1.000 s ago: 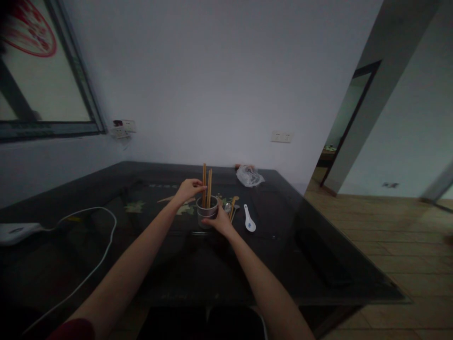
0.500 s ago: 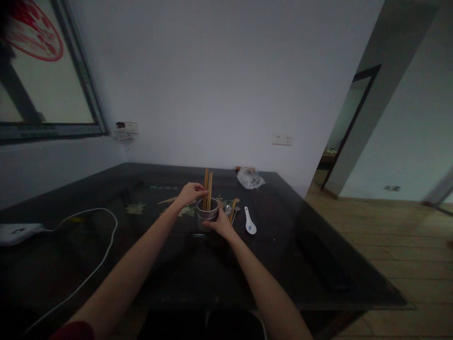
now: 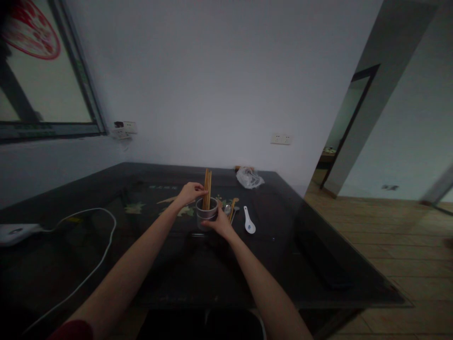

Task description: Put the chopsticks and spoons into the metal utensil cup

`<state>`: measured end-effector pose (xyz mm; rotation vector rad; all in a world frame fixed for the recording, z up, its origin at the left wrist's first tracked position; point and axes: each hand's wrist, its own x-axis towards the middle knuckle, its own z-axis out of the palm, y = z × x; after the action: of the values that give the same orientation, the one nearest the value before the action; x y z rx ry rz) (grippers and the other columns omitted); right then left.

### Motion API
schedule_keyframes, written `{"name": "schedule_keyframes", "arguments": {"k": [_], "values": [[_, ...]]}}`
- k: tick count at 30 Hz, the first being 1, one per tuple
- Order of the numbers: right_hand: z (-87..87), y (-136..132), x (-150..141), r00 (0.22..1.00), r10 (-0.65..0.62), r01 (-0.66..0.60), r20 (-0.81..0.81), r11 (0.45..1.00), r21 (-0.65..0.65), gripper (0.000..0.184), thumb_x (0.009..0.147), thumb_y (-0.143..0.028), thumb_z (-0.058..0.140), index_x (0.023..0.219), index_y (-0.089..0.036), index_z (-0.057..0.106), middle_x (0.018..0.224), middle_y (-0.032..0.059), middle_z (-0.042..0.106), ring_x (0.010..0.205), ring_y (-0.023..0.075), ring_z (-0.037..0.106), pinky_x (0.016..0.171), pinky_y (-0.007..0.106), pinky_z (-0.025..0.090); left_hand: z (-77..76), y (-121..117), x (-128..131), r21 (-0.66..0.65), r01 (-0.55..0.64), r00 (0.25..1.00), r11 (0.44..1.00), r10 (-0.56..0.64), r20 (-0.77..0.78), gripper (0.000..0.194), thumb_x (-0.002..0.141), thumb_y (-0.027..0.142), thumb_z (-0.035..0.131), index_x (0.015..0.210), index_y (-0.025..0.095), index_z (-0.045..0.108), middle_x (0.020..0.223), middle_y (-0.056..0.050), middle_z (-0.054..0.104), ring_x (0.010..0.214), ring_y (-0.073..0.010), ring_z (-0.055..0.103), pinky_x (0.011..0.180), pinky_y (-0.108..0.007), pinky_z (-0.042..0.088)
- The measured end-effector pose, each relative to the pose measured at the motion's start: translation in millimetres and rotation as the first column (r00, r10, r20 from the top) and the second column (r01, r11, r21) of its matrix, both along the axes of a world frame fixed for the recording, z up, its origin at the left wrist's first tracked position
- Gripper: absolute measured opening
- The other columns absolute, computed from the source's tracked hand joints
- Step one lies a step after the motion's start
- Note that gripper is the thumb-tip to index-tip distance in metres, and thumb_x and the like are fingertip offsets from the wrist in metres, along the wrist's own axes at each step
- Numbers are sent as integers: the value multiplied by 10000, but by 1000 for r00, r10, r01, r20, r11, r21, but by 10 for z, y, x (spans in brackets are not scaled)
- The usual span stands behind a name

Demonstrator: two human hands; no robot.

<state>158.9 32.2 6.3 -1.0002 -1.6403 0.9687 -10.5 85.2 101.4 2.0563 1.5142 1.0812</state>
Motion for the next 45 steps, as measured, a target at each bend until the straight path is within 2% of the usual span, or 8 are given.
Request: {"name": "schedule_keyframes", "arguments": {"k": [5,11,24,35,45], "values": [[-24,16,3,1000,15,-15,-8,999,35,857,525,-289,815,1288,-189,437,1246,106,571,1194,264,505,1041,442,356,-19,16,3,-10,-7,1000,1000,7,10,215,675,332,696,765,138,713,717,-53,698,658,-164,619,605,-241,436],[-33,23,-6,1000,20,-19,-24,1000,14,824,522,-273,815,1262,-203,458,1233,89,585,1167,251,530,1030,431,374,-15,5,0,-22,0,1000,1000,0,9,221,675,337,683,763,136,709,697,-47,690,646,-162,614,590,-239,426],[19,-28,6,1000,-4,4,19,1000,12,859,526,-306,814,1286,-163,440,1252,127,561,1186,265,508,1033,423,363,-14,1,10,-16,-10,1000,1000,10,-8,227,664,347,688,754,139,708,690,-47,685,656,-161,610,588,-232,433],[48,-55,-5,1000,24,-24,-17,1000,2,836,524,-287,814,1269,-179,449,1257,112,564,1171,256,524,1027,421,374,-39,26,-9,-25,30,998,999,-29,52,255,642,383,702,707,137,705,646,-45,674,651,-169,607,570,-235,422],[75,-81,-6,1000,5,-5,13,1000,28,859,529,-293,809,1296,-191,436,1234,104,567,1177,263,511,1028,431,366,-42,48,-11,13,34,994,999,-35,104,323,709,440,630,759,132,713,751,-73,707,714,-181,629,645,-252,448]]}}
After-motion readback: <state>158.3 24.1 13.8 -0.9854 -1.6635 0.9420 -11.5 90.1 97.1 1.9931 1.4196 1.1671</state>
